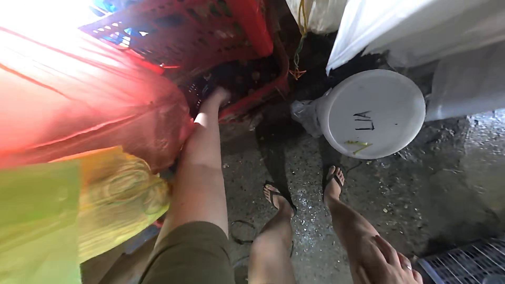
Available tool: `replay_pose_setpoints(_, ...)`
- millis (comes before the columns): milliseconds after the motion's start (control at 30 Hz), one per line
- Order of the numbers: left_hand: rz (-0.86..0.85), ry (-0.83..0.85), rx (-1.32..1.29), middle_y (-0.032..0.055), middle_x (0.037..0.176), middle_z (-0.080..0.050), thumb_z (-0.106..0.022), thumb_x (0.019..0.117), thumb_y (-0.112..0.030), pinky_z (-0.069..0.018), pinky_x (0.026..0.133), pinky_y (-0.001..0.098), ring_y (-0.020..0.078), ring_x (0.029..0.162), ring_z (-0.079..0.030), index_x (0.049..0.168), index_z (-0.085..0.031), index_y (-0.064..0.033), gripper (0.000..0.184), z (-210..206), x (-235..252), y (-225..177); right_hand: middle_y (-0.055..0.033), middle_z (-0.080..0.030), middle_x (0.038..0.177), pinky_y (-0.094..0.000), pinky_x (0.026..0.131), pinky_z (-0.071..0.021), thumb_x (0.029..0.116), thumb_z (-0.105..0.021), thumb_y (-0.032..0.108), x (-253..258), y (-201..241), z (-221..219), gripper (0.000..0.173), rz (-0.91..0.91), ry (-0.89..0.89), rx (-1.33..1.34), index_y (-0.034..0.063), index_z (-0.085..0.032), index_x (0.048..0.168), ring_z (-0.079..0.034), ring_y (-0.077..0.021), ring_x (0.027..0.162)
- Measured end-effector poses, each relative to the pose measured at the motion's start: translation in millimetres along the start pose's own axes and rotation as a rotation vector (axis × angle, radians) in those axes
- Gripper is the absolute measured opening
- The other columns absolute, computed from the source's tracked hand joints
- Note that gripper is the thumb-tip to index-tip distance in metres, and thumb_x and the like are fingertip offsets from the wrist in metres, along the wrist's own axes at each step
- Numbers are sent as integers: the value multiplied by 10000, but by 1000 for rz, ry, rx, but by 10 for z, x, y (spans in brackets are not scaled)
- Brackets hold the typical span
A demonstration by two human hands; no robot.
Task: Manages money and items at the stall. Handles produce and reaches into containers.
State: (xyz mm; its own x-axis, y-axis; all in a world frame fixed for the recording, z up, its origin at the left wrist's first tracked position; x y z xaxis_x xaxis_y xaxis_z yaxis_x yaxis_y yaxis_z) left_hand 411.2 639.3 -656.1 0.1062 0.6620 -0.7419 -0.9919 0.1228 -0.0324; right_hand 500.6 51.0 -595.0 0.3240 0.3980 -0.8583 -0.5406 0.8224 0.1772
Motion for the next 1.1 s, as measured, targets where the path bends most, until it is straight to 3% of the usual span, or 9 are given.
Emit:
replay_pose_setpoints(233,12,9,167,306,1368,-565,-656,980,-215,-405,1088,588,428,1308,-534,1300,-592,89,446,-39,47,-76,-254,-438,1558,-711,1051,-356,892,-633,515,-7,-38,2,695,-7,-13,26,136,-565,1470,-430,-522,1389)
replay_pose_setpoints(533,4,69,145,310,1376,-560,-556,1054,-274,-395,1087,602,434,1307,-531,1327,-579,83,450,-130,168,-20,-245,-430,1570,-693,1054,-362,880,-625,552,12,-116,-17,717,-7,-13,8,157,-567,1476,-437,-523,1384)
replay_pose_setpoints(633,-23,48,-24,301,1406,-542,-547,1062,-336,-377,1116,589,421,1337,-512,1373,-544,75,515,-128,186,-45,-232,-406,1592,-687,1079,-348,894,-611,567,5,-101,6,731,-28,29,0,163,-541,1500,-419,-507,1408)
replay_pose_setpoints(800,-146,19,-237,225,1367,-591,-685,992,-327,-418,1103,496,325,1272,-567,1391,-553,-3,531,-137,268,-141,-249,-425,1572,-703,1048,-372,938,-545,561,-16,-74,10,685,-12,27,-19,161,-543,1493,-426,-511,1402)
replay_pose_setpoints(967,-184,-152,-53,269,1332,-607,-640,986,-482,-429,1079,614,411,1264,-581,1383,-550,14,642,-174,815,52,-252,-438,1563,-691,1020,-398,927,-549,539,-31,-116,-27,682,-4,-24,-42,150,-553,1487,-449,-516,1380)
replay_pose_setpoints(1100,-148,-66,237,351,1370,-551,-472,1080,-433,-347,1084,696,519,1323,-499,1337,-568,81,582,-219,702,-8,-252,-435,1566,-696,1019,-397,925,-582,518,19,-83,18,670,-3,-25,-28,142,-559,1479,-447,-533,1376)
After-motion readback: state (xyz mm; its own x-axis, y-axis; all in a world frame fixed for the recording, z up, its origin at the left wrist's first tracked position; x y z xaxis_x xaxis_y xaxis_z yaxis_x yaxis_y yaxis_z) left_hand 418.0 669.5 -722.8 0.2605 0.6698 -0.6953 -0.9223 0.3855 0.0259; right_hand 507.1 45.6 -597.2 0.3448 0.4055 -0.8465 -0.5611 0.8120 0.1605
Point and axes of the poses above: each hand's wrist, its own x-axis towards the middle knuckle, its own z-axis out of the back of the hand, y = z × x, the point moved 7 cm from there along x, towards the middle knuckle
